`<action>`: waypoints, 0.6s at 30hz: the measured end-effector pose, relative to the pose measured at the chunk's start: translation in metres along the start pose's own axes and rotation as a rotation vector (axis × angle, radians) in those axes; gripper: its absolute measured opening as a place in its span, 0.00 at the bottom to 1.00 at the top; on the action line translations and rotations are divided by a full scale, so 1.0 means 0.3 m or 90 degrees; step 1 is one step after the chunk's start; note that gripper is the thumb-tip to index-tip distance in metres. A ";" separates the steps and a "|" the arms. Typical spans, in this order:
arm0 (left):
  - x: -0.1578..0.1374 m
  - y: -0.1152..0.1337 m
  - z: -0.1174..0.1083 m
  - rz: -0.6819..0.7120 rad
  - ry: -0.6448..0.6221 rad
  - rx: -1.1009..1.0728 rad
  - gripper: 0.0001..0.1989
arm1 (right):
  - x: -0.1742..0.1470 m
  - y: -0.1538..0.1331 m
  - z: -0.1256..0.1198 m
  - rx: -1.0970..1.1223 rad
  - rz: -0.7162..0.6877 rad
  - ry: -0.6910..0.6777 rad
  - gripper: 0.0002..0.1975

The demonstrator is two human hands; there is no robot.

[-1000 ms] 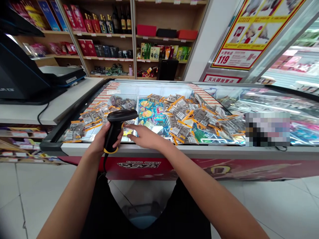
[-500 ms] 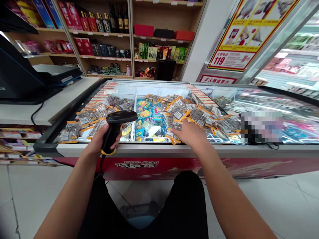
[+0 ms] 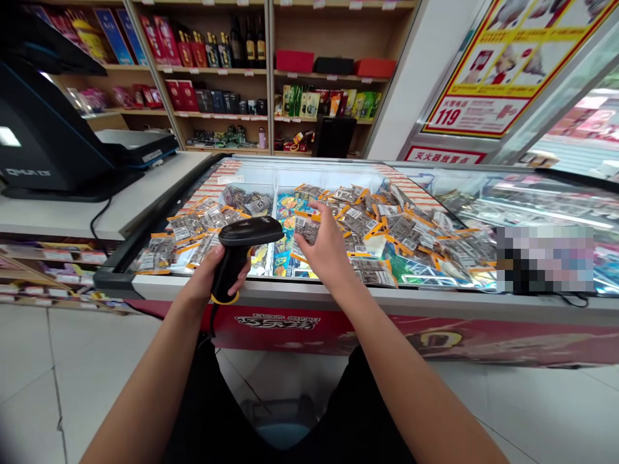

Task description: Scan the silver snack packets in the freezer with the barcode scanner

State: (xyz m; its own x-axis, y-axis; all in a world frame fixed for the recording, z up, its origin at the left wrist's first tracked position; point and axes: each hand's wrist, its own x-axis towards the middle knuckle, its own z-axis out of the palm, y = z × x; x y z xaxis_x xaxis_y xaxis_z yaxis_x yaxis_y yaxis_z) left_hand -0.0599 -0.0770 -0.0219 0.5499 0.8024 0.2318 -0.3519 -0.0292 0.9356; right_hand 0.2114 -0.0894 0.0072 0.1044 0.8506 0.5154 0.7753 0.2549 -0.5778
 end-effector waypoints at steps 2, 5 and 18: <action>-0.002 0.002 0.001 -0.006 0.000 0.003 0.37 | 0.011 -0.023 0.025 0.004 0.001 -0.011 0.35; 0.001 0.006 0.004 -0.010 0.002 0.009 0.37 | 0.021 -0.039 0.039 0.002 0.013 -0.023 0.37; 0.015 0.002 0.004 -0.005 0.055 -0.008 0.39 | 0.041 -0.025 0.059 -0.034 0.060 -0.089 0.48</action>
State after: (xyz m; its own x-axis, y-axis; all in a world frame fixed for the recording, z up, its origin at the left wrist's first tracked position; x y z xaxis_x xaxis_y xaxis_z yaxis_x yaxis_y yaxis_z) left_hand -0.0566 -0.0741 -0.0199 0.4850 0.8512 0.2005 -0.3573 -0.0164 0.9339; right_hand 0.1958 -0.0728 0.0066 0.0929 0.9261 0.3657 0.7990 0.1498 -0.5824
